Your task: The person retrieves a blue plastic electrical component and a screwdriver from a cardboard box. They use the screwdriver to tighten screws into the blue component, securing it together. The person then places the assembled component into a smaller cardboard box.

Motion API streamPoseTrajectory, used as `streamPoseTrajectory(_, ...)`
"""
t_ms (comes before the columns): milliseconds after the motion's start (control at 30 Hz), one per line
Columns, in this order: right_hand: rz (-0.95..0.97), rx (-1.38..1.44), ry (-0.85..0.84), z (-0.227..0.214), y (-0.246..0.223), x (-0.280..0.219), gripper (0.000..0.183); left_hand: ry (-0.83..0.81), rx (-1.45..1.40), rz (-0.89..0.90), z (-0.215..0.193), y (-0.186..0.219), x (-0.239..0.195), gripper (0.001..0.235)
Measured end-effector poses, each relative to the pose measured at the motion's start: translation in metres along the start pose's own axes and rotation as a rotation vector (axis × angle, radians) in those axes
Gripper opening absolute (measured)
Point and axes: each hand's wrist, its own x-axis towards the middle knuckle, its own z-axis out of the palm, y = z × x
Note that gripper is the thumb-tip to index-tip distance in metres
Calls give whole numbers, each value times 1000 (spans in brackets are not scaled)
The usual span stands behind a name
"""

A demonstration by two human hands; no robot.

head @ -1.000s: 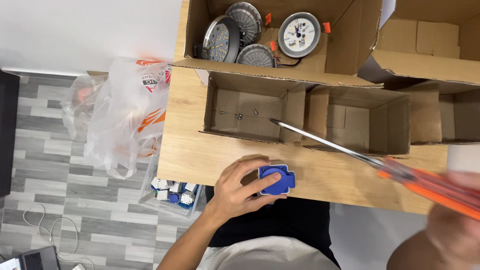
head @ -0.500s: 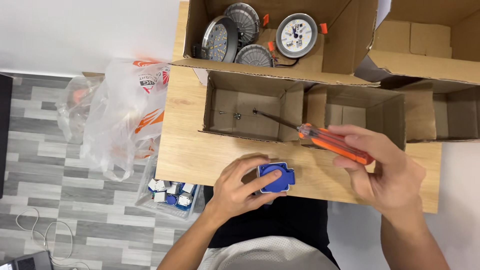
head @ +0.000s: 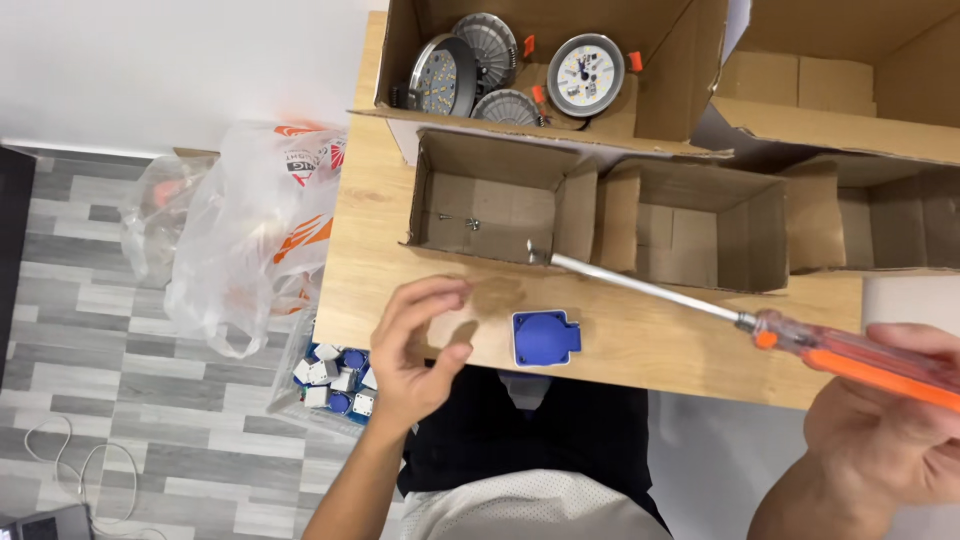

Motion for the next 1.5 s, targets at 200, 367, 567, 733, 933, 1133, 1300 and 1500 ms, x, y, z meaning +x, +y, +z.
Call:
streamPoseTrajectory(200,311,440,-130,19,-40,1,42,-30,10,28,3,22,9,34)
streamPoseTrajectory(367,343,386,-130,21,-47,-8,40,-104,42,47,11,28,6,26)
streamPoseTrajectory(567,349,368,-128,17,-55,-10,40,-93,34,-3,12,30,-4,17)
streamPoseTrajectory(733,290,337,-92,13,-49,-15,43,-43,4,6,14,27,-9,16)
streamPoseTrajectory(933,261,290,-55,8,-45,-20,45,-1,1,11,16,30,-8,13)
streamPoseTrajectory(1133,216,321,-87,6,-47,-19,43,11,-14,11,16,29,-10,12)
streamPoseTrajectory(1300,183,326,-106,-2,-38,-21,44,34,-115,-57,18,22,-15,14)
streamPoseTrajectory(1500,101,429,-307,-16,-39,-12,19,29,-329,-176,13,10,-20,15)
